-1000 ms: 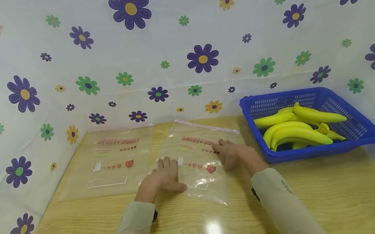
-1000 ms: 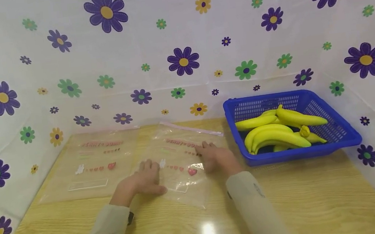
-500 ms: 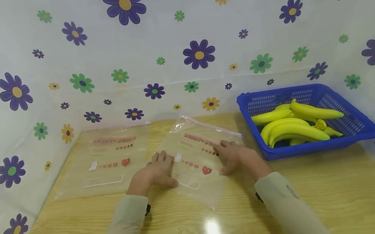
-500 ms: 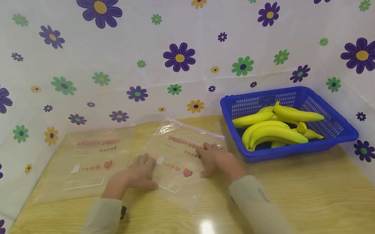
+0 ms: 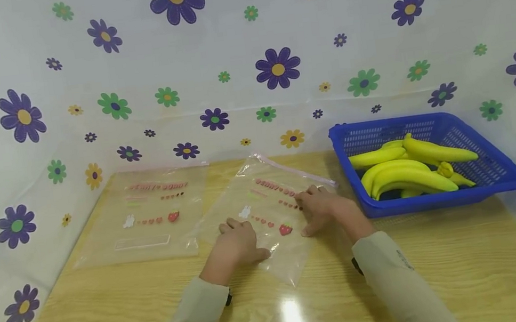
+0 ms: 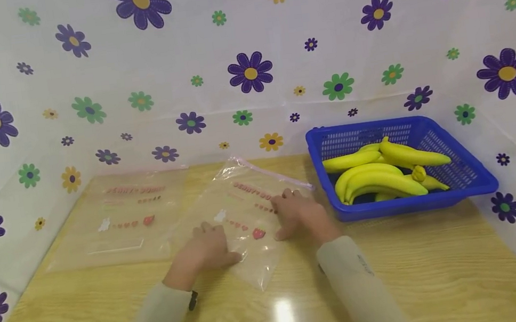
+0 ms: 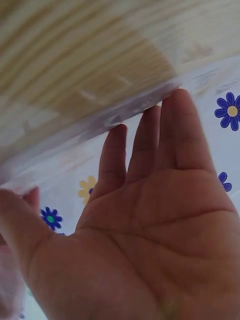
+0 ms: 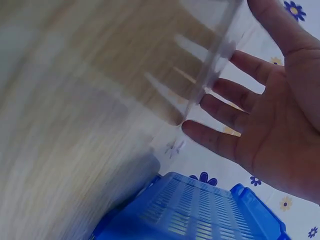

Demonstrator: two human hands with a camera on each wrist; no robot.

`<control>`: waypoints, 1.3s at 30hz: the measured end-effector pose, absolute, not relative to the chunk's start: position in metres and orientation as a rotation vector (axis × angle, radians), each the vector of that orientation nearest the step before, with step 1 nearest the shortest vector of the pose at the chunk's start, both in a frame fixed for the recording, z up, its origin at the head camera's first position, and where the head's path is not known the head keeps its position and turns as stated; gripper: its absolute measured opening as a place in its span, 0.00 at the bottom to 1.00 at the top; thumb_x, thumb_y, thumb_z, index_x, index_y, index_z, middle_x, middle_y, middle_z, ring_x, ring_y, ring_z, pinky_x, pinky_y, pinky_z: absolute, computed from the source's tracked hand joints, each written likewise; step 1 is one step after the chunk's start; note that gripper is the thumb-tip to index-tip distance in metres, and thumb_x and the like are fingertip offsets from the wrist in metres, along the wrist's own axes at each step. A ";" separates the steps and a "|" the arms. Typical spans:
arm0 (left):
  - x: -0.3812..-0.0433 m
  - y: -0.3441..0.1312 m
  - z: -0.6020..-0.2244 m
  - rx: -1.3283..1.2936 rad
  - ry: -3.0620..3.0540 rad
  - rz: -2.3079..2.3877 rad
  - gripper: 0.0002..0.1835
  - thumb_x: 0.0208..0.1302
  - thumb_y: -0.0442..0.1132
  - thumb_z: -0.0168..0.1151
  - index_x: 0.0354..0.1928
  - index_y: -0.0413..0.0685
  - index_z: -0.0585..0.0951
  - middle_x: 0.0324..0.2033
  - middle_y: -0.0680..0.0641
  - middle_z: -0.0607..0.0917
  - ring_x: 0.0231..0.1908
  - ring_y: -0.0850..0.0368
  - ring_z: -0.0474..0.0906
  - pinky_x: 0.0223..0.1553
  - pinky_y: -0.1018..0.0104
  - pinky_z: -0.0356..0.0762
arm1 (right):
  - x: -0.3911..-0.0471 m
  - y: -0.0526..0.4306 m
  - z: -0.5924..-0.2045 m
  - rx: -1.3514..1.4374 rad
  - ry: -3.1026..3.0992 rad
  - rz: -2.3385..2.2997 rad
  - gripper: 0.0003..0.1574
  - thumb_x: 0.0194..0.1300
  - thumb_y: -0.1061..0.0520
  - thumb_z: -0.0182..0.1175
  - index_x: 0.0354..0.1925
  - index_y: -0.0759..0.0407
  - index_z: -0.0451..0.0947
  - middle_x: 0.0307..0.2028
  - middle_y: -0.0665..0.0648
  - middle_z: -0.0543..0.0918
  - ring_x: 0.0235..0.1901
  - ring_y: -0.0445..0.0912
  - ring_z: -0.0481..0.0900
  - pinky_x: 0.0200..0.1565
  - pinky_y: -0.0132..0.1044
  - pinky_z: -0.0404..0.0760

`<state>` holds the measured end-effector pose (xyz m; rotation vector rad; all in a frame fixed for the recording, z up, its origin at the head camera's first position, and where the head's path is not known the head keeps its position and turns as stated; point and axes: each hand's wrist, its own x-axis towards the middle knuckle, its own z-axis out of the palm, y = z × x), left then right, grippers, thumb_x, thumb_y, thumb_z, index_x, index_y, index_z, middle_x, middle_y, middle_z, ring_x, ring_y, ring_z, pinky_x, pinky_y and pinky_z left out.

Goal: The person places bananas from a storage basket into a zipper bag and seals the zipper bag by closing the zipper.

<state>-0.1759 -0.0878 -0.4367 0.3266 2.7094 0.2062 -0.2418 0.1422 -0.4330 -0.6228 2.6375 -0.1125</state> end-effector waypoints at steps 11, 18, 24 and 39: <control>-0.184 -0.080 -0.434 0.353 2.692 0.209 0.50 0.64 0.58 0.65 0.68 0.20 0.58 0.67 0.14 0.51 0.69 0.17 0.47 0.71 0.36 0.50 | -0.251 0.156 -0.436 -0.533 2.681 -0.446 0.54 0.57 0.44 0.73 0.74 0.56 0.59 0.72 0.69 0.58 0.72 0.61 0.56 0.70 0.58 0.58; -0.197 -0.092 -0.436 0.383 2.691 0.300 0.51 0.60 0.55 0.70 0.68 0.21 0.58 0.68 0.16 0.50 0.69 0.18 0.46 0.69 0.36 0.55 | -0.248 0.158 -0.440 -0.572 2.630 -0.406 0.58 0.62 0.40 0.67 0.78 0.57 0.50 0.76 0.73 0.45 0.75 0.66 0.43 0.73 0.60 0.49; -0.208 -0.100 -0.432 0.426 2.654 0.374 0.38 0.57 0.50 0.74 0.56 0.29 0.68 0.69 0.18 0.51 0.70 0.21 0.45 0.69 0.35 0.54 | -0.241 0.150 -0.439 -0.532 2.673 -0.295 0.57 0.62 0.36 0.66 0.77 0.57 0.53 0.72 0.73 0.56 0.71 0.68 0.54 0.69 0.63 0.57; -0.218 -0.122 -0.442 0.433 2.747 0.283 0.36 0.52 0.47 0.78 0.61 0.43 0.73 0.66 0.33 0.66 0.66 0.33 0.59 0.64 0.38 0.64 | -0.207 0.140 -0.433 -0.391 2.673 -0.194 0.57 0.60 0.34 0.66 0.77 0.55 0.55 0.69 0.73 0.60 0.68 0.67 0.58 0.65 0.65 0.65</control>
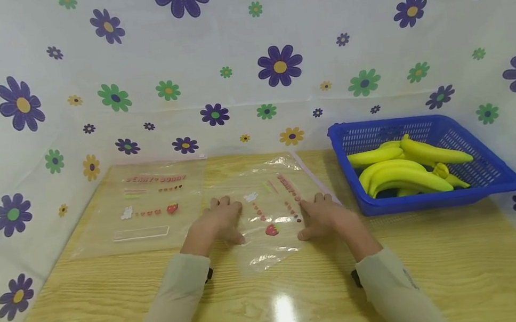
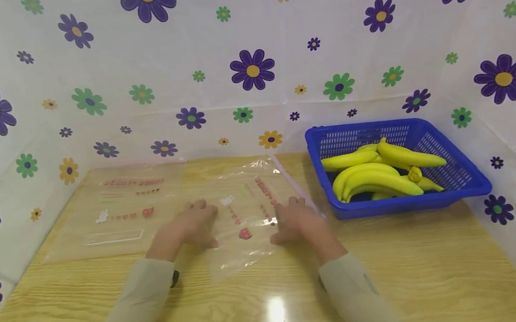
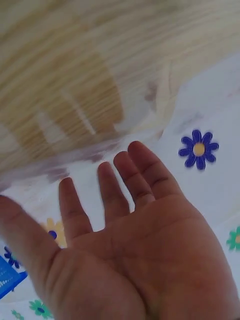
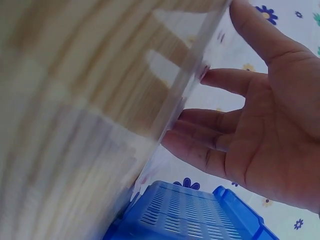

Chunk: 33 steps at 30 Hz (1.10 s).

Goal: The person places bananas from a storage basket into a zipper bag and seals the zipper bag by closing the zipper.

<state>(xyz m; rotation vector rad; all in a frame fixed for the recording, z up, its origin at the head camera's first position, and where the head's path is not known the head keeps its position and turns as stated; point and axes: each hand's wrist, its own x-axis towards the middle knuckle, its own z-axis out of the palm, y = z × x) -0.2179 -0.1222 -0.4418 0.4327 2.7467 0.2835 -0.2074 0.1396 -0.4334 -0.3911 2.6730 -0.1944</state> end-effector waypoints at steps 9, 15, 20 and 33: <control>-0.174 -0.099 -0.433 0.487 2.715 0.294 0.29 0.67 0.39 0.62 0.65 0.31 0.67 0.62 0.23 0.65 0.63 0.26 0.63 0.58 0.38 0.72 | -0.205 0.144 -0.429 -0.443 2.671 -0.279 0.48 0.64 0.45 0.65 0.75 0.56 0.58 0.65 0.71 0.67 0.63 0.64 0.64 0.63 0.61 0.68; -0.167 -0.106 -0.433 0.494 2.624 0.390 0.45 0.55 0.44 0.75 0.69 0.34 0.63 0.70 0.19 0.51 0.70 0.21 0.46 0.63 0.31 0.62 | -0.200 0.155 -0.430 -0.577 2.701 -0.422 0.38 0.63 0.58 0.58 0.71 0.59 0.66 0.58 0.68 0.75 0.52 0.60 0.73 0.56 0.56 0.74; -0.177 -0.117 -0.437 0.535 2.604 0.474 0.44 0.55 0.43 0.76 0.70 0.37 0.64 0.72 0.23 0.49 0.72 0.25 0.43 0.65 0.31 0.58 | -0.197 0.165 -0.430 -0.680 2.701 -0.520 0.34 0.61 0.61 0.59 0.66 0.66 0.71 0.49 0.65 0.78 0.43 0.55 0.74 0.50 0.52 0.76; -0.196 -0.143 -0.443 0.604 2.766 0.429 0.33 0.52 0.37 0.77 0.60 0.38 0.76 0.62 0.36 0.73 0.65 0.36 0.67 0.66 0.45 0.66 | -0.191 0.167 -0.436 -0.757 2.649 -0.636 0.28 0.66 0.59 0.58 0.62 0.68 0.75 0.41 0.57 0.78 0.36 0.49 0.73 0.42 0.45 0.77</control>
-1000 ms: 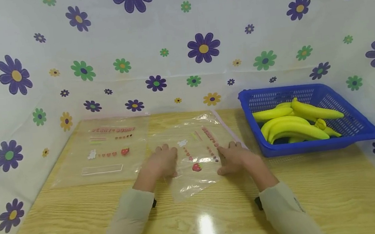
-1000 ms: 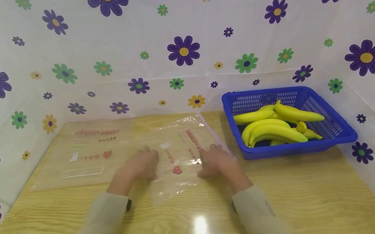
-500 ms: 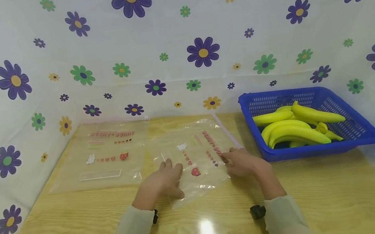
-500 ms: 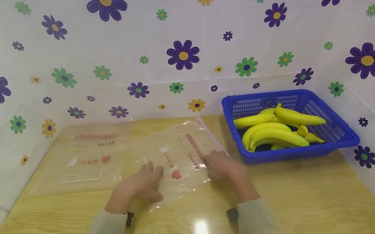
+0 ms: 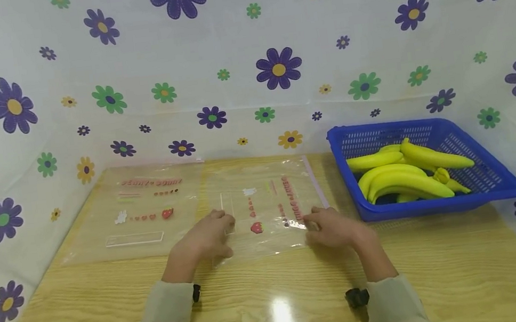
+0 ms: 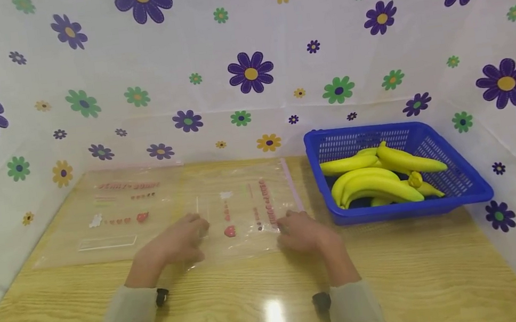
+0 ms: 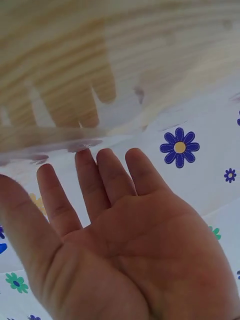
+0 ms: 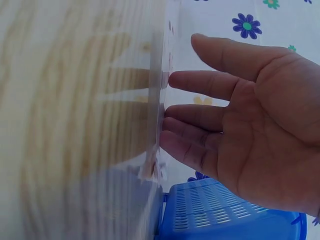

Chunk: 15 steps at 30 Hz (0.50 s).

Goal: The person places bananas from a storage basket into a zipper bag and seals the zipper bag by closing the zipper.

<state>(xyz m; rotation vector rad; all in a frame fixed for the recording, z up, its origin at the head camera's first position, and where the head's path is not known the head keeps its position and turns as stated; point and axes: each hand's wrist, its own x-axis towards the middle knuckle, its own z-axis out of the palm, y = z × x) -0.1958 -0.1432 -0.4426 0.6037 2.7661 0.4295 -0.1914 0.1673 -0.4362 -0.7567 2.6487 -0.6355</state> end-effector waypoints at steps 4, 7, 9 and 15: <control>-0.197 -0.145 -0.440 0.567 2.764 0.416 0.27 0.55 0.37 0.75 0.56 0.36 0.77 0.62 0.36 0.74 0.66 0.36 0.67 0.68 0.46 0.64 | -0.189 0.167 -0.435 -0.734 2.614 -0.688 0.27 0.69 0.58 0.57 0.62 0.68 0.74 0.52 0.65 0.79 0.47 0.57 0.78 0.53 0.53 0.77; -0.196 -0.147 -0.439 0.533 2.758 0.424 0.25 0.58 0.35 0.73 0.55 0.36 0.76 0.63 0.35 0.74 0.66 0.37 0.67 0.68 0.46 0.64 | -0.187 0.165 -0.435 -0.673 2.566 -0.734 0.27 0.72 0.56 0.56 0.65 0.65 0.72 0.65 0.72 0.70 0.64 0.66 0.69 0.65 0.60 0.67; -0.196 -0.150 -0.438 0.529 2.763 0.424 0.24 0.58 0.34 0.72 0.55 0.35 0.76 0.63 0.34 0.74 0.65 0.37 0.68 0.68 0.46 0.64 | -0.186 0.163 -0.437 -0.644 2.543 -0.757 0.28 0.73 0.55 0.56 0.67 0.64 0.71 0.69 0.73 0.64 0.70 0.66 0.61 0.69 0.60 0.61; -0.196 -0.162 -0.437 0.554 2.744 0.434 0.27 0.60 0.29 0.65 0.61 0.30 0.73 0.68 0.29 0.67 0.70 0.32 0.60 0.71 0.42 0.57 | -0.183 0.155 -0.440 -0.646 2.517 -0.803 0.29 0.73 0.55 0.55 0.68 0.64 0.70 0.71 0.72 0.62 0.72 0.65 0.58 0.70 0.59 0.59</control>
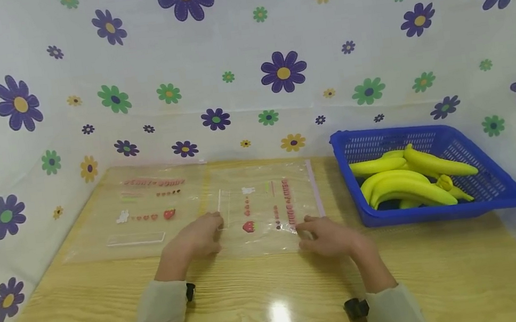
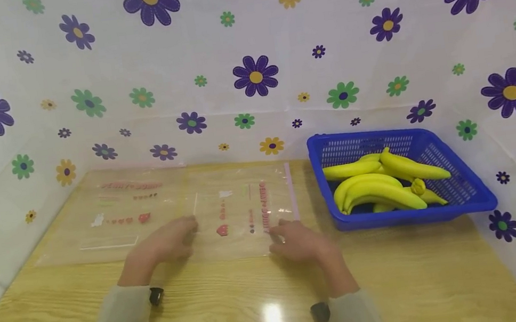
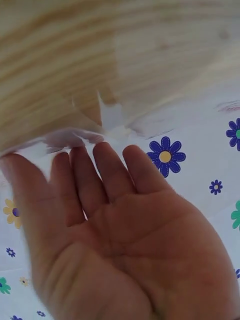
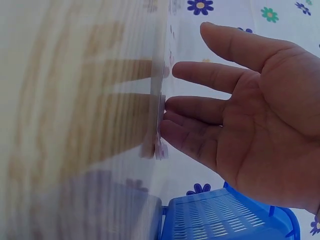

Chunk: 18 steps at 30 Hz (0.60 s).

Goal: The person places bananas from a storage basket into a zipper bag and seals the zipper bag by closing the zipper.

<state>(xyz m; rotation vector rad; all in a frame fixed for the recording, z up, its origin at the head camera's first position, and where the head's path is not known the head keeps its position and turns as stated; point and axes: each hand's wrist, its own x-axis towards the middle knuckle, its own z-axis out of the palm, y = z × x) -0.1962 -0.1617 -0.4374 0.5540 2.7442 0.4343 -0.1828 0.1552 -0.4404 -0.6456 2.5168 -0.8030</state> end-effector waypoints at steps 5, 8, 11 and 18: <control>-0.196 -0.167 -0.443 0.559 2.707 0.445 0.34 0.59 0.33 0.62 0.67 0.26 0.66 0.71 0.26 0.59 0.72 0.30 0.52 0.72 0.42 0.51 | -0.182 0.154 -0.442 -0.669 2.474 -0.831 0.29 0.74 0.54 0.54 0.68 0.63 0.69 0.72 0.73 0.60 0.72 0.66 0.57 0.70 0.60 0.59; -0.195 -0.168 -0.443 0.525 2.713 0.476 0.37 0.61 0.39 0.65 0.68 0.27 0.64 0.72 0.27 0.58 0.73 0.31 0.51 0.73 0.42 0.50 | -0.183 0.154 -0.439 -0.688 2.466 -0.848 0.29 0.75 0.54 0.54 0.69 0.64 0.68 0.72 0.73 0.59 0.72 0.66 0.57 0.69 0.60 0.60; -0.197 -0.167 -0.441 0.532 2.728 0.500 0.37 0.60 0.40 0.67 0.67 0.28 0.66 0.72 0.27 0.58 0.73 0.31 0.51 0.72 0.42 0.51 | -0.183 0.156 -0.435 -0.680 2.483 -0.851 0.28 0.74 0.55 0.54 0.68 0.66 0.69 0.71 0.73 0.60 0.71 0.66 0.58 0.69 0.59 0.60; -0.200 -0.166 -0.440 0.521 2.742 0.474 0.35 0.59 0.38 0.69 0.65 0.26 0.68 0.71 0.26 0.60 0.72 0.30 0.53 0.72 0.41 0.52 | -0.182 0.152 -0.439 -0.771 2.478 -0.784 0.29 0.74 0.55 0.54 0.67 0.68 0.68 0.71 0.76 0.58 0.71 0.66 0.59 0.69 0.58 0.61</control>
